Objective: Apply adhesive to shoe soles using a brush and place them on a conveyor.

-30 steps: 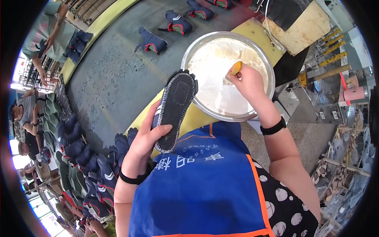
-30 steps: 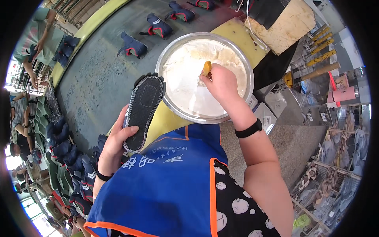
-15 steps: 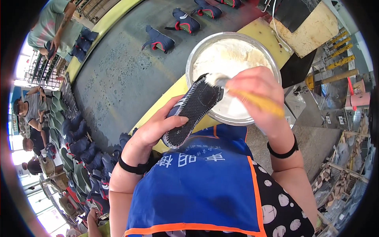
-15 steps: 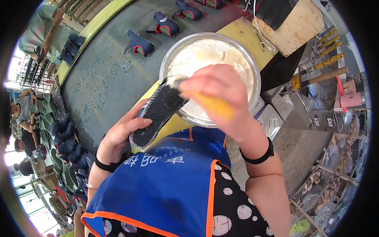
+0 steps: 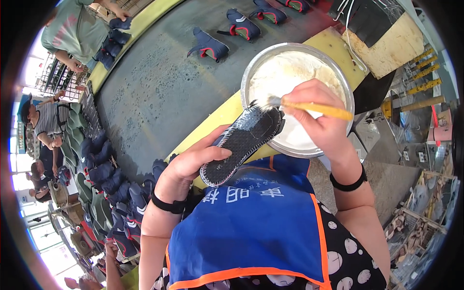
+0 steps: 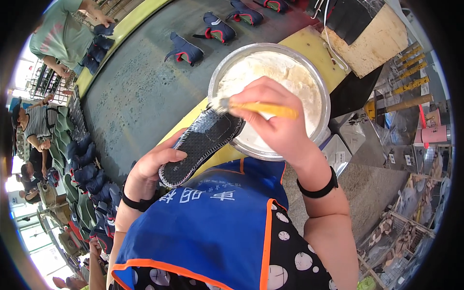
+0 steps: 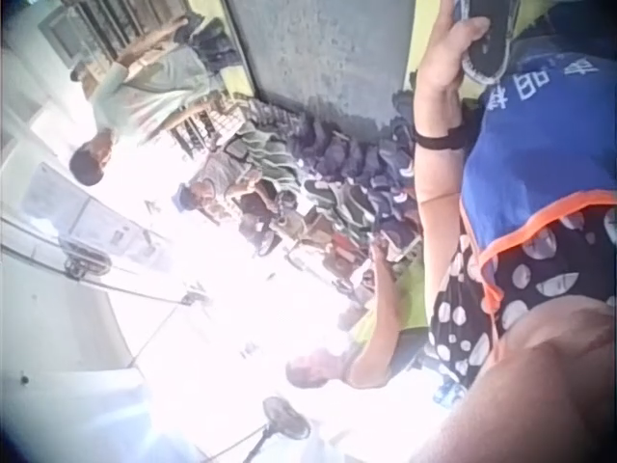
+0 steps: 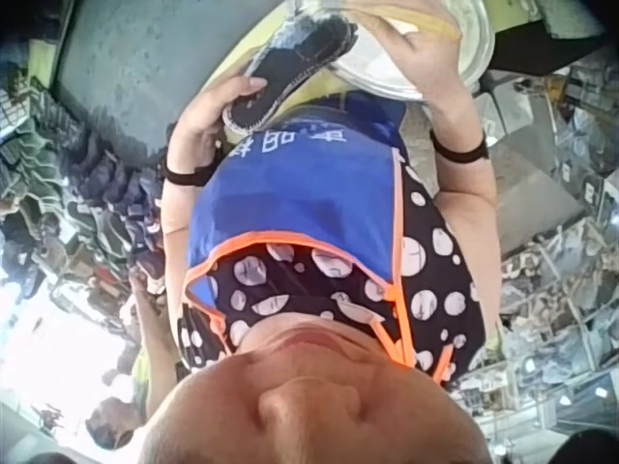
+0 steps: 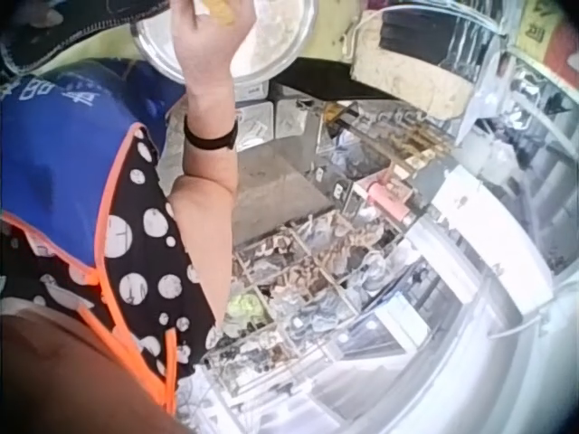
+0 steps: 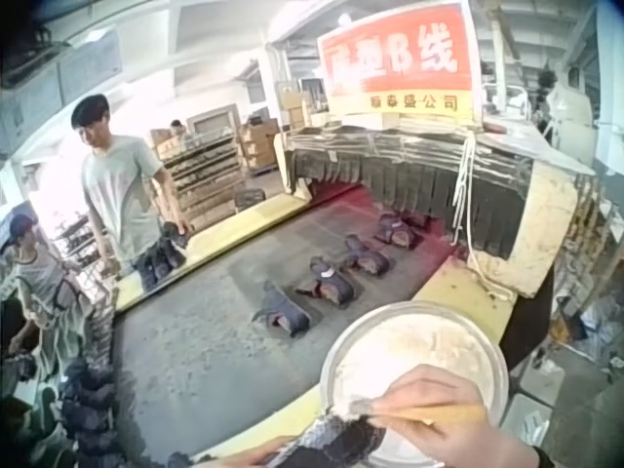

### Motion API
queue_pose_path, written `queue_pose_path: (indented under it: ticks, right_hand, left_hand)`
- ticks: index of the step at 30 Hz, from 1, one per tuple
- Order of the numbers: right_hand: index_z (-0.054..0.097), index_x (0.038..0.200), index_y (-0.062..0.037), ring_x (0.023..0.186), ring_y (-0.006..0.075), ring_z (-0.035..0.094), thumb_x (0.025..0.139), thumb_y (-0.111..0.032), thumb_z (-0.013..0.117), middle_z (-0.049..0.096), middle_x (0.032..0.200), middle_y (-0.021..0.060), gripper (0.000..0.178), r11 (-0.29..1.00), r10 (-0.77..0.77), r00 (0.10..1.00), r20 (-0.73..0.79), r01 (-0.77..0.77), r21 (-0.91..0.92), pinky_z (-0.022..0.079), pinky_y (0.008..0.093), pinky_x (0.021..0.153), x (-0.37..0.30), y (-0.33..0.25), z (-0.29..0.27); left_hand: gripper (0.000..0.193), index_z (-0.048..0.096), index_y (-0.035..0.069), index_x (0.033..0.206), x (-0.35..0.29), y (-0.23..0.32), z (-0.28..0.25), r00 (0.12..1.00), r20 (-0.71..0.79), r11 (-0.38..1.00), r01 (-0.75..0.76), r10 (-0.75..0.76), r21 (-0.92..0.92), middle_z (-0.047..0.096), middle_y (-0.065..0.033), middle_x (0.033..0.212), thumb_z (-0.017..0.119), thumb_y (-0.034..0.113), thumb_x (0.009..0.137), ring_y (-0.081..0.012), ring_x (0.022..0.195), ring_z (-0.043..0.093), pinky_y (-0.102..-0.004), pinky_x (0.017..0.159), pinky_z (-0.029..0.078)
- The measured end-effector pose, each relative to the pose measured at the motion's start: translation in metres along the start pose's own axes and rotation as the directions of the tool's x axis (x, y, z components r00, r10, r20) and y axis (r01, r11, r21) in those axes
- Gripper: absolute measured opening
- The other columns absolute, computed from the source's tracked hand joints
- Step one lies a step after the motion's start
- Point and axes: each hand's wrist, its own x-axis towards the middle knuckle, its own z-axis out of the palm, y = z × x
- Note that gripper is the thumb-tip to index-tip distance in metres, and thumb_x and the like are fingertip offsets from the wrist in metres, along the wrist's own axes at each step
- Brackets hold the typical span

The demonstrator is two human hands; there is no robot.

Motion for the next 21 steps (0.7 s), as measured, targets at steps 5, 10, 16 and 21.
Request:
queue_pose_path:
  ticks: [5,10,16,21]
  right_hand:
    - [0.066,0.092,-0.0017,0.077,0.0181,0.064,0.081,0.007,0.072,0.065,0.087,0.0082,0.015,0.998,0.046,0.997,-0.061,-0.049,-0.046,0.049,0.0265,0.066,-0.002,-0.001,0.009]
    - [0.061,0.088,-0.0029,0.064,0.0093,0.059,0.085,0.002,0.07,0.062,0.075,0.0044,0.011,0.965,0.228,0.966,-0.121,-0.241,-0.102,0.045,0.0227,0.057,-0.009,-0.001,0.01]
    - [0.058,0.085,-0.003,0.055,0.0053,0.054,0.088,-0.001,0.067,0.059,0.066,0.0027,0.01,0.958,0.279,0.938,-0.206,-0.288,-0.016,0.042,0.0228,0.052,-0.016,-0.011,0.028]
    - [0.057,0.083,-0.0032,0.052,0.008,0.055,0.089,-0.003,0.068,0.057,0.062,0.0041,0.013,0.96,0.214,0.941,-0.262,-0.252,-0.12,0.042,0.0241,0.052,-0.012,-0.009,0.029]
  left_hand:
    - [0.072,0.036,-0.001,0.149,0.0,-0.009,-0.004,0.996,0.071,0.999,-0.045,0.046,-0.008,0.055,-0.0121,0.134,0.061,0.017,0.084,-0.0188,0.121,0.054,-0.0282,0.103,0.042]
    - [0.076,0.035,0.001,0.15,0.001,-0.02,-0.008,0.981,0.012,0.976,-0.191,0.191,0.106,0.052,-0.0127,0.136,0.064,0.018,0.082,-0.0216,0.124,0.051,-0.0317,0.105,0.039]
    - [0.076,0.036,0.003,0.15,-0.002,-0.026,-0.001,0.967,-0.032,0.955,-0.245,0.254,0.167,0.051,-0.0125,0.137,0.066,0.014,0.08,-0.0206,0.124,0.051,-0.0325,0.105,0.039]
    - [0.077,0.036,0.003,0.15,-0.003,-0.032,0.005,0.948,-0.066,0.907,-0.276,0.312,0.317,0.051,-0.0137,0.138,0.066,0.013,0.08,-0.0215,0.125,0.05,-0.0338,0.106,0.039]
